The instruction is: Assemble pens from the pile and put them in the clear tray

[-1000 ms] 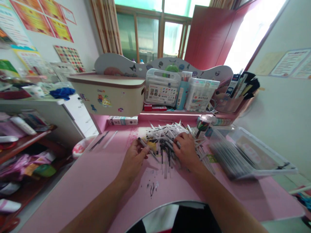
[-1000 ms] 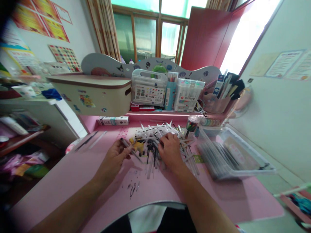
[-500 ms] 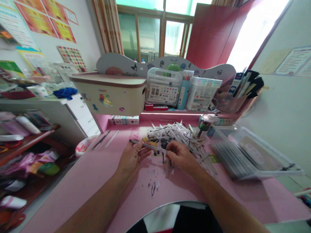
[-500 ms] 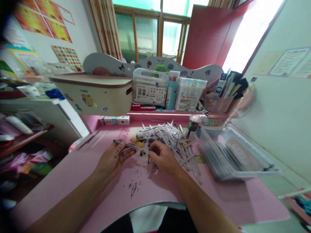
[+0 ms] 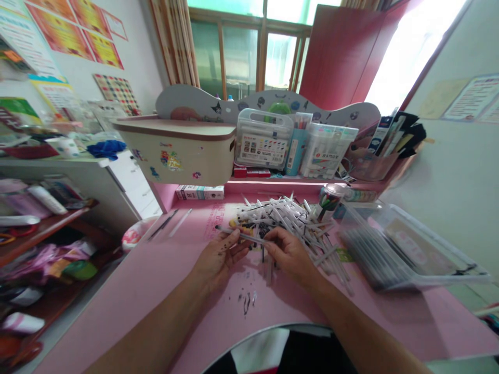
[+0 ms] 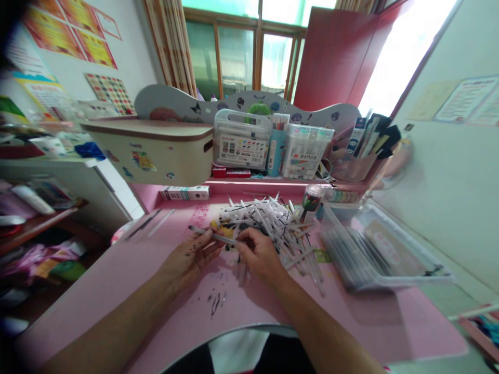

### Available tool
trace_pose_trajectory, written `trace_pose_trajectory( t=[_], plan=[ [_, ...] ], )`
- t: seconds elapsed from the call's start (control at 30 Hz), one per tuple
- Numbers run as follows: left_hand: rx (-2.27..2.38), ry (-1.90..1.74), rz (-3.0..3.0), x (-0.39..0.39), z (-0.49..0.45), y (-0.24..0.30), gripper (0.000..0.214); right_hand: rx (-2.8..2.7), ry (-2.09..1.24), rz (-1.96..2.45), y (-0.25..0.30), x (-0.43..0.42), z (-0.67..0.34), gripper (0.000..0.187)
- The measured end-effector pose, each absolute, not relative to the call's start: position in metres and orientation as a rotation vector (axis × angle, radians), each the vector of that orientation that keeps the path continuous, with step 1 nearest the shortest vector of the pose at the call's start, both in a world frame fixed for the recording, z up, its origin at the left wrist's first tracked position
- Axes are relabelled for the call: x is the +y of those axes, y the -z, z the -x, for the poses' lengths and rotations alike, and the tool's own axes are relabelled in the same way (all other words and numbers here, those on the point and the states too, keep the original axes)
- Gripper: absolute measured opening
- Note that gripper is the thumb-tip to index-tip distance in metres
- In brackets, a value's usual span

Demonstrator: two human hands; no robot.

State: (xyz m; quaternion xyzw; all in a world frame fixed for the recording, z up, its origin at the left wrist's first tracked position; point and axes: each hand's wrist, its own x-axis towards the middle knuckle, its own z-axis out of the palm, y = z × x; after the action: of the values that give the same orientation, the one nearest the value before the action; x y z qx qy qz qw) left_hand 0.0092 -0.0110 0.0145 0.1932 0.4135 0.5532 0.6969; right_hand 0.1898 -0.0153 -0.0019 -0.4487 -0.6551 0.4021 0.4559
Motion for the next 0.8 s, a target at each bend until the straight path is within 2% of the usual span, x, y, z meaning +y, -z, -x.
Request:
trace_pose_trajectory(
  t=[0.17,0.5,0.8],
  plan=[
    [0.937,-1.161,-0.451,-0.014,-0.014,-0.018,0.009,-1.595,-1.038,1.120,0.004,-0.019,-0.191,0.011],
    [0.828,-1.253,-0.578,-0.018,-0.018,-0.011,0.009,-1.448,-1.248,1.054,0.006,-0.016,-0.189,0.015],
    [0.784,-1.231,-0.597,-0.021,-0.026,-0.004,0.017,-1.330,-1.299,1.039,0.002,-0.014,-0.192,0.023]
  ],
)
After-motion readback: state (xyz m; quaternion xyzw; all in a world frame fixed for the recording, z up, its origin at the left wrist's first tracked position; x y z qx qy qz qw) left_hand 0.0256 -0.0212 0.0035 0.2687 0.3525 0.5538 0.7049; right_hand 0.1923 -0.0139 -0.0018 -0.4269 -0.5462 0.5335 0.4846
